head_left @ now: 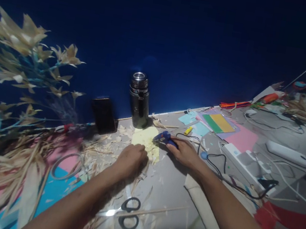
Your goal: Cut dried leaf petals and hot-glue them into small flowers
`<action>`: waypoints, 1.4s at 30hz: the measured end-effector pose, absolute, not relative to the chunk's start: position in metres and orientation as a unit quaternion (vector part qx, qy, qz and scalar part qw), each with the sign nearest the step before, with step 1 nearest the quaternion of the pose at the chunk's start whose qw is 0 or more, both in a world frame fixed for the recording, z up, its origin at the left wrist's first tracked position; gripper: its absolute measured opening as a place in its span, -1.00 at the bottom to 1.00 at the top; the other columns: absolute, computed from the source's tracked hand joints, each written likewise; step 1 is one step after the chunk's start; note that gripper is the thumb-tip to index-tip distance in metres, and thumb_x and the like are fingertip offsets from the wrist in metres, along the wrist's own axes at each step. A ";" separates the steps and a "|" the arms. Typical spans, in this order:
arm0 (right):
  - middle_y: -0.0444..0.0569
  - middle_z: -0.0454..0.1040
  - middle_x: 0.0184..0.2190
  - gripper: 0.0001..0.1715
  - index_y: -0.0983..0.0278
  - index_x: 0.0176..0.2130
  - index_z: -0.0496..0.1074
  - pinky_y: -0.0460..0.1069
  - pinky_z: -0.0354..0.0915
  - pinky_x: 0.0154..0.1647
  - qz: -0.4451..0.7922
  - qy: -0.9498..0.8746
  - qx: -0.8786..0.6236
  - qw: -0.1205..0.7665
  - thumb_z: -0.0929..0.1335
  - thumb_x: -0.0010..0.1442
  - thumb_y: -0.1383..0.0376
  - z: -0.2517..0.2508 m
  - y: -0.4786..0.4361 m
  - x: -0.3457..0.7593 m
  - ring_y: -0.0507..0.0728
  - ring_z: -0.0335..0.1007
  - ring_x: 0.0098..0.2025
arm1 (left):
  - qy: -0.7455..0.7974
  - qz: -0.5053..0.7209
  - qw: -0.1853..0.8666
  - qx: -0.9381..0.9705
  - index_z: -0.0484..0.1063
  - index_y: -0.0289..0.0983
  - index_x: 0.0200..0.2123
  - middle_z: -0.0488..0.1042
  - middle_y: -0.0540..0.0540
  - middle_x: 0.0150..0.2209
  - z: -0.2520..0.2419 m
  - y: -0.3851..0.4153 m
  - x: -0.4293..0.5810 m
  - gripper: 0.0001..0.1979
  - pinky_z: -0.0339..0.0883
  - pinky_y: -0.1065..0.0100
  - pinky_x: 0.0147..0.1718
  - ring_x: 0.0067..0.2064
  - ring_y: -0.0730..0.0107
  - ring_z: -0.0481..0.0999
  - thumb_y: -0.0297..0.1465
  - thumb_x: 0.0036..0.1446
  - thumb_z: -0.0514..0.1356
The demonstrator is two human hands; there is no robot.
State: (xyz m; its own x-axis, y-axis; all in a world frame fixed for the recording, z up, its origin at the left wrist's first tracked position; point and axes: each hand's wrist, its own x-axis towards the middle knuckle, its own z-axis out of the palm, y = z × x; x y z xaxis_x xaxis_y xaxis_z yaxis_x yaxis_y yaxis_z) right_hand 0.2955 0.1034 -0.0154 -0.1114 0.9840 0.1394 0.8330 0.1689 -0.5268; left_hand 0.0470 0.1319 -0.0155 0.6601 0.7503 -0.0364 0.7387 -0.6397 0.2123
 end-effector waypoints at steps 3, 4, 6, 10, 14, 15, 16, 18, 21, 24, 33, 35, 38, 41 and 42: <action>0.17 0.55 0.17 -0.49 0.36 0.17 0.52 0.15 0.27 0.31 0.162 -0.727 -0.626 0.231 0.29 0.39 0.15 -0.015 0.104 0.296 0.32 0.45 0.24 | 0.403 0.016 0.078 0.912 0.55 -0.22 -0.37 0.52 -0.13 -0.31 -0.011 0.119 0.041 -0.79 0.25 0.22 -0.21 -0.21 0.18 0.49 -0.50 0.25 0.13; 0.18 0.55 0.17 -0.48 0.37 0.18 0.52 0.14 0.27 0.31 0.163 -0.727 -0.626 0.230 0.29 0.39 0.15 -0.015 0.104 0.296 0.32 0.44 0.24 | 0.416 0.018 0.063 0.907 0.55 -0.23 -0.35 0.52 -0.14 -0.30 -0.008 0.119 0.039 -0.77 0.24 0.20 -0.21 -0.20 0.16 0.49 -0.52 0.26 0.11; 0.19 0.54 0.17 -0.47 0.39 0.18 0.51 0.13 0.28 0.31 0.165 -0.726 -0.627 0.229 0.28 0.39 0.15 -0.015 0.104 0.296 0.31 0.44 0.24 | 0.448 0.024 0.033 0.893 0.55 -0.26 -0.32 0.51 -0.20 -0.26 -0.003 0.126 0.036 -0.75 0.24 0.18 -0.22 -0.17 0.10 0.49 -0.53 0.26 0.08; 0.17 0.54 0.18 -0.49 0.36 0.17 0.52 0.13 0.27 0.31 0.162 -0.728 -0.626 0.228 0.29 0.39 0.16 -0.013 0.103 0.295 0.31 0.44 0.25 | 0.484 0.030 -0.003 0.875 0.56 -0.30 -0.27 0.51 -0.26 -0.20 0.000 0.149 0.049 -0.77 0.23 0.14 -0.20 -0.12 0.03 0.49 -0.52 0.27 0.07; 0.13 0.55 0.18 -0.51 0.32 0.18 0.52 0.15 0.25 0.34 0.155 -0.725 -0.631 0.228 0.30 0.39 0.16 -0.016 0.103 0.294 0.30 0.44 0.25 | 0.438 0.004 0.013 0.899 0.56 -0.28 -0.33 0.54 -0.23 -0.24 -0.005 0.146 0.069 -0.80 0.23 0.14 -0.19 -0.13 0.08 0.49 -0.49 0.25 0.13; 0.14 0.54 0.18 -0.50 0.33 0.18 0.52 0.15 0.25 0.35 0.154 -0.724 -0.633 0.228 0.30 0.39 0.17 -0.017 0.103 0.294 0.30 0.43 0.26 | 0.415 -0.003 0.023 0.910 0.56 -0.26 -0.36 0.55 -0.20 -0.25 -0.006 0.139 0.070 -0.81 0.23 0.14 -0.17 -0.14 0.10 0.49 -0.48 0.25 0.14; 0.14 0.54 0.18 -0.50 0.34 0.19 0.52 0.15 0.24 0.35 0.154 -0.722 -0.635 0.228 0.30 0.39 0.17 -0.018 0.102 0.294 0.30 0.43 0.27 | 0.389 -0.011 0.032 0.921 0.56 -0.25 -0.35 0.55 -0.18 -0.25 -0.006 0.130 0.069 -0.82 0.23 0.14 -0.16 -0.14 0.13 0.49 -0.47 0.26 0.16; 0.14 0.53 0.19 -0.49 0.34 0.19 0.51 0.16 0.21 0.37 0.155 -0.719 -0.638 0.228 0.30 0.39 0.16 -0.020 0.102 0.295 0.30 0.41 0.28 | 0.353 -0.019 0.043 0.935 0.56 -0.24 -0.30 0.55 -0.15 -0.24 -0.005 0.109 0.059 -0.83 0.23 0.13 -0.12 -0.14 0.16 0.48 -0.45 0.28 0.16; 0.12 0.53 0.20 -0.49 0.30 0.20 0.51 0.17 0.20 0.38 0.160 -0.717 -0.639 0.227 0.31 0.39 0.14 -0.020 0.103 0.295 0.31 0.40 0.28 | 0.359 -0.016 0.054 0.932 0.54 -0.23 -0.31 0.52 -0.15 -0.30 0.000 0.082 0.037 -0.83 0.22 0.10 -0.17 -0.21 0.14 0.45 -0.43 0.28 0.14; 0.11 0.53 0.20 -0.50 0.29 0.20 0.51 0.18 0.22 0.36 0.165 -0.720 -0.636 0.225 0.30 0.39 0.15 -0.018 0.104 0.295 0.32 0.41 0.27 | 0.409 0.011 0.057 0.911 0.51 -0.20 -0.37 0.49 -0.13 -0.34 0.004 0.076 0.022 -0.83 0.19 0.14 -0.22 -0.26 0.16 0.41 -0.42 0.25 0.15; 0.12 0.53 0.20 -0.50 0.30 0.19 0.52 0.18 0.21 0.37 0.155 -0.722 -0.635 0.227 0.30 0.39 0.15 -0.018 0.101 0.294 0.31 0.41 0.28 | 0.477 0.047 0.005 0.878 0.53 -0.28 -0.30 0.51 -0.27 -0.21 -0.010 0.144 0.053 -0.79 0.18 0.09 -0.15 -0.11 0.01 0.43 -0.53 0.27 0.08; 0.11 0.53 0.20 -0.50 0.30 0.20 0.51 0.16 0.21 0.38 0.152 -0.721 -0.636 0.228 0.31 0.39 0.15 -0.020 0.101 0.294 0.30 0.41 0.28 | 0.432 0.034 0.017 0.901 0.54 -0.26 -0.32 0.53 -0.24 -0.23 -0.012 0.138 0.058 -0.81 0.19 0.11 -0.13 -0.12 0.06 0.44 -0.52 0.27 0.13; 0.11 0.53 0.20 -0.49 0.32 0.20 0.51 0.15 0.21 0.38 0.151 -0.719 -0.637 0.231 0.31 0.39 0.15 -0.022 0.102 0.295 0.29 0.41 0.28 | 0.378 0.016 0.029 0.925 0.55 -0.24 -0.31 0.53 -0.19 -0.25 -0.013 0.116 0.054 -0.84 0.21 0.13 -0.14 -0.14 0.09 0.46 -0.51 0.26 0.16; 0.11 0.53 0.20 -0.49 0.32 0.21 0.51 0.15 0.21 0.38 0.155 -0.718 -0.637 0.233 0.32 0.38 0.15 -0.023 0.103 0.296 0.29 0.41 0.28 | 0.366 0.007 0.031 0.930 0.55 -0.24 -0.30 0.52 -0.17 -0.28 -0.010 0.101 0.042 -0.85 0.21 0.13 -0.18 -0.19 0.09 0.46 -0.48 0.26 0.16; 0.10 0.53 0.20 -0.49 0.31 0.21 0.51 0.15 0.21 0.38 0.156 -0.718 -0.637 0.234 0.32 0.38 0.15 -0.023 0.103 0.296 0.29 0.41 0.28 | 0.384 0.009 0.024 0.923 0.55 -0.24 -0.31 0.52 -0.17 -0.30 -0.009 0.102 0.039 -0.85 0.21 0.13 -0.19 -0.21 0.08 0.46 -0.47 0.25 0.16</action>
State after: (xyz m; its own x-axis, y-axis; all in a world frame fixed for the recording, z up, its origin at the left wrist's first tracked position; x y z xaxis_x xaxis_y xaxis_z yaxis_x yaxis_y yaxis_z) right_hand 0.2958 0.1035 -0.0229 -0.0788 0.9875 0.1362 0.8416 0.1391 -0.5219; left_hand 0.0393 0.1019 -0.0089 0.7054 0.7089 -0.0017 0.7080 -0.7043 0.0521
